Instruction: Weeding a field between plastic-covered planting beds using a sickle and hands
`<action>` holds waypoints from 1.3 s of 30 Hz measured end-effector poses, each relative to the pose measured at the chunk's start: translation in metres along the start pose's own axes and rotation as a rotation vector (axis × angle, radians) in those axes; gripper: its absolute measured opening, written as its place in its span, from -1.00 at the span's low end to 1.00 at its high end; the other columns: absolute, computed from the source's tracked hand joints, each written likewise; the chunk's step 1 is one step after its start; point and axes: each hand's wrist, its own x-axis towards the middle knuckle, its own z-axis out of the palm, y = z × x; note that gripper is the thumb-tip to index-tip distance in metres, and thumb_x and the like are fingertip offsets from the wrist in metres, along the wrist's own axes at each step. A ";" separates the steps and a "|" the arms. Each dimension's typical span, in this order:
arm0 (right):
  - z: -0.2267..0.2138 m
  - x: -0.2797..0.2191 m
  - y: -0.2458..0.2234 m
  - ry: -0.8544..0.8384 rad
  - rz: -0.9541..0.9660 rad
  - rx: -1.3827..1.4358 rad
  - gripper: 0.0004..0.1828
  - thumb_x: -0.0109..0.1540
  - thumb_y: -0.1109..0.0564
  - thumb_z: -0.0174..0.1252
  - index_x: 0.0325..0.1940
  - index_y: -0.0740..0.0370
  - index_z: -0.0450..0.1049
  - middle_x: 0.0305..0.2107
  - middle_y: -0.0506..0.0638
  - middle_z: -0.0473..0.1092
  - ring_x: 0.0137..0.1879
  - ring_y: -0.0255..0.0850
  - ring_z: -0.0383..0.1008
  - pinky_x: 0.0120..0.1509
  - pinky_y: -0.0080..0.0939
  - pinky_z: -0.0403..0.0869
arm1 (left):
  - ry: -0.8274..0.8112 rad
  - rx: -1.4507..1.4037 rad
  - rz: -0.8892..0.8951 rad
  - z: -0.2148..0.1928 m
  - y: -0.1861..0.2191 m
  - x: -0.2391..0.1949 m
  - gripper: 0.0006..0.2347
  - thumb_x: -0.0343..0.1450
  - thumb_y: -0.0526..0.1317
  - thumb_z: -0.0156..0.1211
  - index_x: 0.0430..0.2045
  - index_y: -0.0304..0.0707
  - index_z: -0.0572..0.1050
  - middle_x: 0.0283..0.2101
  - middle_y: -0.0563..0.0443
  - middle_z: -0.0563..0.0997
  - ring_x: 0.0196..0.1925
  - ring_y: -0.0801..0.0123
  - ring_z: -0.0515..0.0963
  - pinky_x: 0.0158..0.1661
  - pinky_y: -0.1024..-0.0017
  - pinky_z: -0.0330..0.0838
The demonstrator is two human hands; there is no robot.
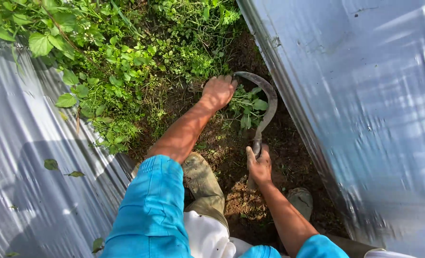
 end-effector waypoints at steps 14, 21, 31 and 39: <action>0.043 -0.051 0.036 -0.240 0.002 0.003 -0.61 0.38 -0.08 0.12 -0.01 0.28 0.24 -0.62 0.22 0.38 -0.55 0.10 0.53 -0.47 0.08 0.46 | -0.066 0.069 -0.003 -0.036 -0.058 -0.075 -0.78 0.59 -0.26 -0.08 -0.02 -0.26 0.53 -0.22 -0.06 0.64 -0.24 0.26 0.65 -0.12 0.31 0.59; 0.053 -0.028 0.000 -0.093 0.148 0.170 -0.53 0.38 -0.16 0.11 0.07 0.28 0.23 -0.53 0.24 0.38 -0.45 0.18 0.53 -0.39 0.17 0.47 | -0.161 0.006 -0.175 -0.023 -0.087 -0.132 -0.63 0.66 -0.12 -0.26 -0.02 -0.34 0.56 -0.20 -0.14 0.70 -0.16 0.27 0.72 -0.05 0.32 0.64; 0.026 -0.083 -0.031 -0.446 -0.066 -0.131 -0.52 0.31 -0.19 0.18 0.05 0.22 0.30 -0.37 0.50 0.47 -0.19 0.51 0.55 -0.17 0.45 0.49 | -0.198 -0.370 -0.366 -0.035 -0.071 -0.164 -0.67 0.62 -0.26 -0.27 0.18 -0.41 0.42 0.10 -0.37 0.56 0.10 -0.05 0.59 0.18 -0.04 0.45; 0.070 -0.020 -0.065 -0.064 0.122 0.390 -0.71 0.41 -0.01 0.04 -0.05 0.23 0.16 -0.74 0.04 0.35 -0.73 -0.14 0.38 -0.61 -0.18 0.41 | -0.153 -0.443 -0.356 -0.035 -0.056 -0.170 -0.71 0.58 -0.40 -0.14 0.17 -0.51 0.43 0.01 -0.36 0.59 -0.05 0.00 0.62 0.08 0.02 0.51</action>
